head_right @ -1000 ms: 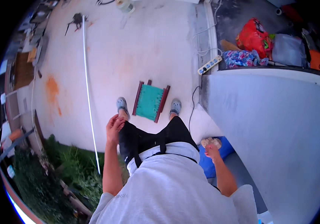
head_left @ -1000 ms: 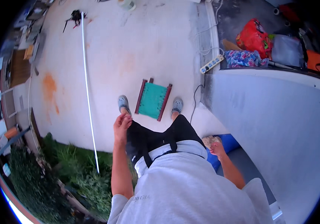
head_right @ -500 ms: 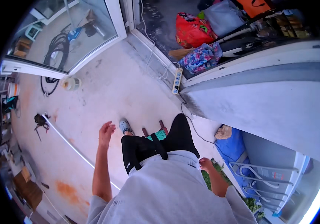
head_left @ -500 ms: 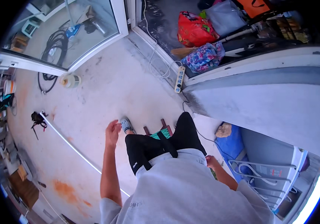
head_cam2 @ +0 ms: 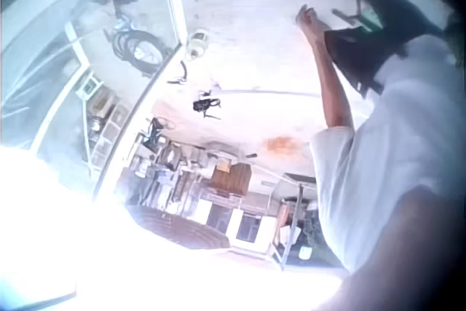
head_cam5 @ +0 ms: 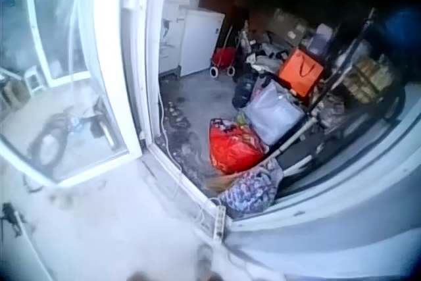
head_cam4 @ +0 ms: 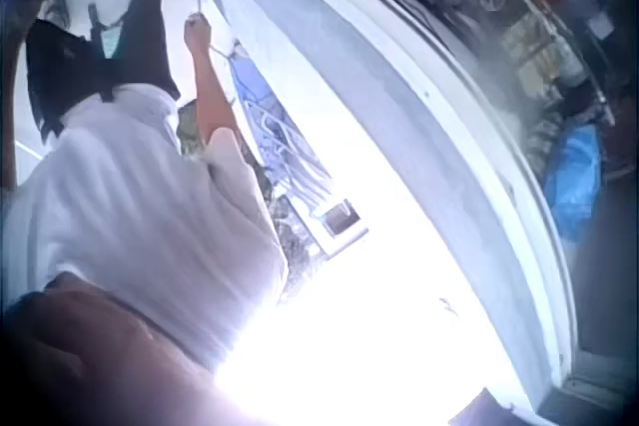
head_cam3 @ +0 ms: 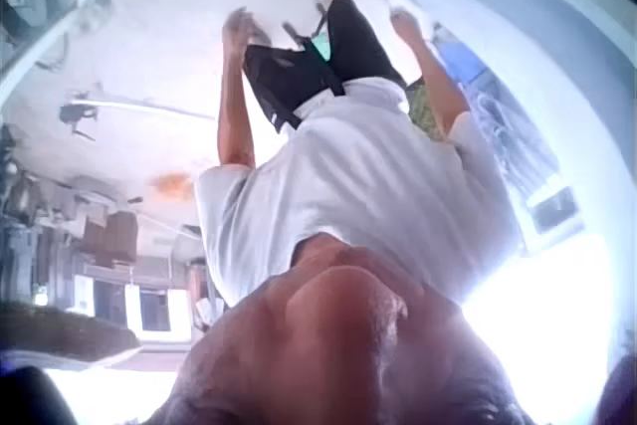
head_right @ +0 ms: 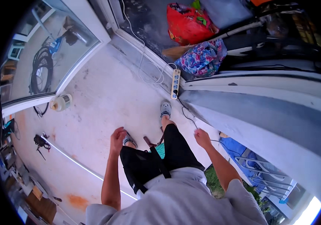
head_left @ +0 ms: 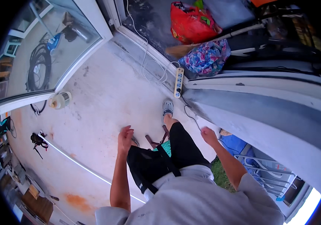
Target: The person manipulates the frame and hoses of a portable swimming pool by hand, then unplugs a power cord from an extension strip.
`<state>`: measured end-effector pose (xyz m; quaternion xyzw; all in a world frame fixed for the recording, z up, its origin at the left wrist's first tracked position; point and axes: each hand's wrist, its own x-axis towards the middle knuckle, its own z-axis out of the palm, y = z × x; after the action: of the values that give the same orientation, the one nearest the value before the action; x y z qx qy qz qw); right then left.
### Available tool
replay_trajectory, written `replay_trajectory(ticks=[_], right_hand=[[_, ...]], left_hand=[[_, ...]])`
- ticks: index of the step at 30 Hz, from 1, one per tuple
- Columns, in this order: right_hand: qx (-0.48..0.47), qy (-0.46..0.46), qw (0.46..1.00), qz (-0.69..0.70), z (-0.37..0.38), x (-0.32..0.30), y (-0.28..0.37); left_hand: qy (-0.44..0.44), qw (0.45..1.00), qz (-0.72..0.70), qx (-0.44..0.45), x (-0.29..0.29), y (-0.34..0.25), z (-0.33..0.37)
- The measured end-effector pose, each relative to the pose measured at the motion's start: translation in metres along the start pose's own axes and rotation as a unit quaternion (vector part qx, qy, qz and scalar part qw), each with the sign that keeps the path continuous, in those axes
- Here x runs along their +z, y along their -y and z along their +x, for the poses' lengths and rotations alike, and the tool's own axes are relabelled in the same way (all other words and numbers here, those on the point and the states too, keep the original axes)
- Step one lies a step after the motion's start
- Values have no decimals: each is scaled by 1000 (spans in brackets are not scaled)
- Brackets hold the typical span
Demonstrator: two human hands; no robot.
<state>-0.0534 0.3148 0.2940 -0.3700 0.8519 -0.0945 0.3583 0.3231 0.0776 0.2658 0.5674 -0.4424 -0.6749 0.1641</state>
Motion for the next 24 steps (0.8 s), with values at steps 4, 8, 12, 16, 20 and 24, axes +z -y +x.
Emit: replay_trajectory(ticks=[4,8,12,16,20,24], right_hand=[[-31,18,995,92,119,37,44],[-18,12,1000,11,223,92,35],[-6,-16,1000,-17,297,142,0],[1,-99,982,-159,346,158,-33],[38,-85,979,-183,358,172,-50],[65,-51,975,-208,364,197,-64]], left_hand=[[71,991,110,37,68,37,50],[111,964,201,130,126,65,112],[180,907,333,185,148,75,180],[176,887,385,182,148,77,225],[141,854,412,284,127,55,239],[65,828,470,298,108,57,236]])
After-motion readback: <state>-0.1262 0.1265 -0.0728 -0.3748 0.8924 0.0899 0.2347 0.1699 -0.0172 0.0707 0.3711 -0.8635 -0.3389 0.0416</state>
